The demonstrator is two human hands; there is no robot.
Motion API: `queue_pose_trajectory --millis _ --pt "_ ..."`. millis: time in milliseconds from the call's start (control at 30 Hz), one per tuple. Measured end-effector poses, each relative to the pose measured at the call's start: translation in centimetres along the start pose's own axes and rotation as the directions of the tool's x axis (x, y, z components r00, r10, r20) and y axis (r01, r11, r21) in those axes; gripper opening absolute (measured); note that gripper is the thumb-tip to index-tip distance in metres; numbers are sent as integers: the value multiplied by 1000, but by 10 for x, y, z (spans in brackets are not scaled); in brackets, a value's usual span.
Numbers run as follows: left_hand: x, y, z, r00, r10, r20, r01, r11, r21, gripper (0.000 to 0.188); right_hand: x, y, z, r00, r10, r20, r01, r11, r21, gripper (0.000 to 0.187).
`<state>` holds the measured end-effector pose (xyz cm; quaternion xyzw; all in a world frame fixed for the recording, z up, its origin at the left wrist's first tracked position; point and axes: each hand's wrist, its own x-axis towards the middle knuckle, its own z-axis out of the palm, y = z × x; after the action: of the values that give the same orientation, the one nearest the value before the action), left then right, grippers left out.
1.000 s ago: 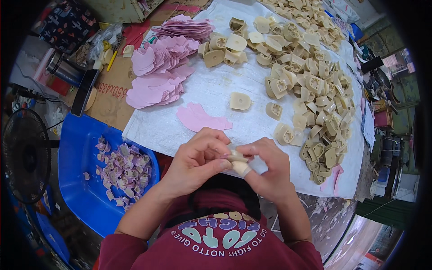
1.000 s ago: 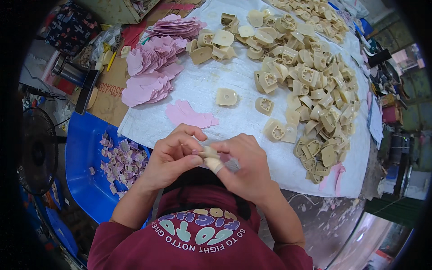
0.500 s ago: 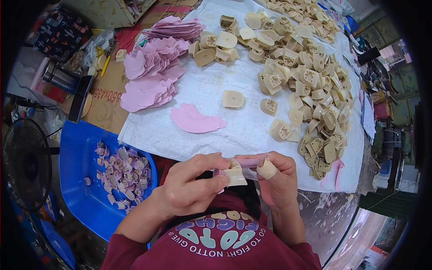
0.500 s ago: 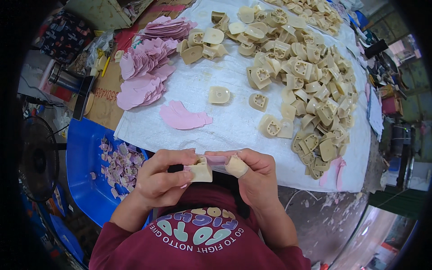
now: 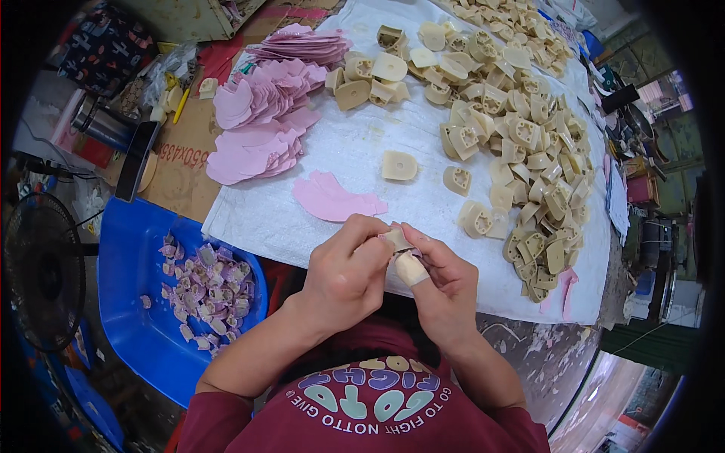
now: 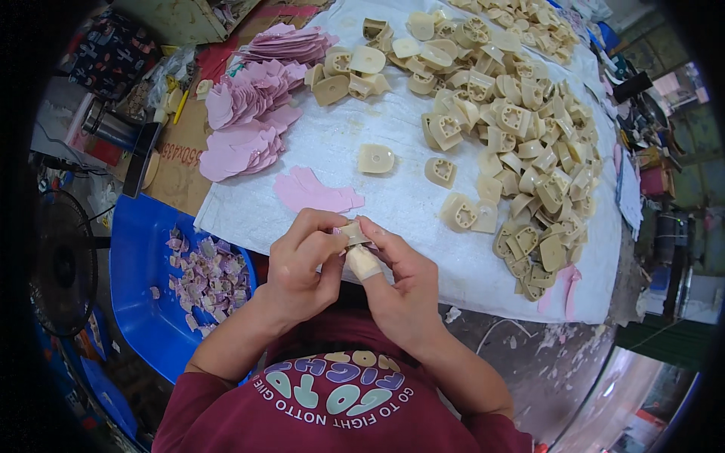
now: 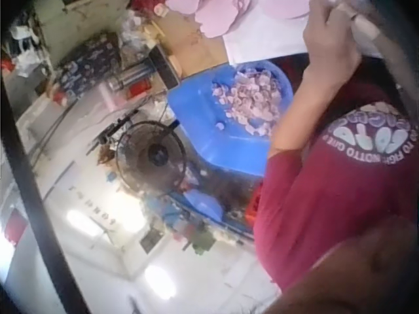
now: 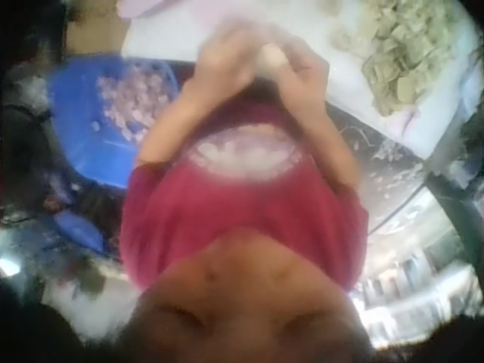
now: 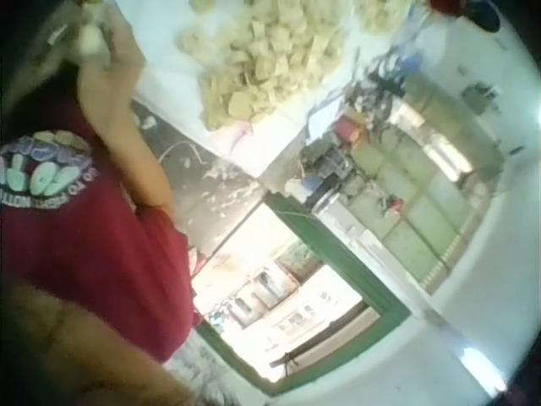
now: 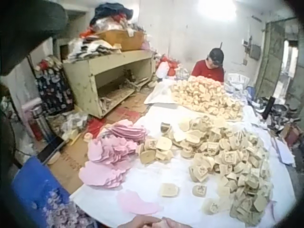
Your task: The person assembles small craft components by hand, pressing pink foam pieces into beige plastic molds. They repeatedly pick up a mold and a foam piece, fit them together, and place the finished unit into a blue bin.
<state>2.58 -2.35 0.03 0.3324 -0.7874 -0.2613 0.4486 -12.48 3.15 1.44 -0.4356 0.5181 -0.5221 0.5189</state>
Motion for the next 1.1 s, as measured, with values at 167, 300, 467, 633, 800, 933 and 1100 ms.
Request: queue_pose_trajectory --millis 167,300,467,633,800,933,1100 --pt "3 -2 0 992 8 -126 -23 992 -121 26 7 6 -4 990 -140 9 140 990 23 31" --pt "1 3 -3 997 -30 -70 20 990 -138 25 9 14 -7 950 -308 47 311 931 -192 27" --pt "1 0 3 983 -182 -9 173 947 -272 19 19 16 -13 942 -314 115 332 922 -202 23" --pt "-1 3 2 748 -567 345 558 256 -790 13 22 3 -24 976 4 218 -76 944 321 15" --pt "-6 1 3 607 -634 479 693 128 -709 12 20 24 -20 980 -190 59 195 976 -94 15" --pt "-7 2 7 733 -619 283 614 423 -666 13 27 28 -18 930 -356 86 365 885 -288 13" --pt "-7 1 3 783 -554 281 594 536 -599 14 24 20 -17 923 -364 123 384 856 -347 11"
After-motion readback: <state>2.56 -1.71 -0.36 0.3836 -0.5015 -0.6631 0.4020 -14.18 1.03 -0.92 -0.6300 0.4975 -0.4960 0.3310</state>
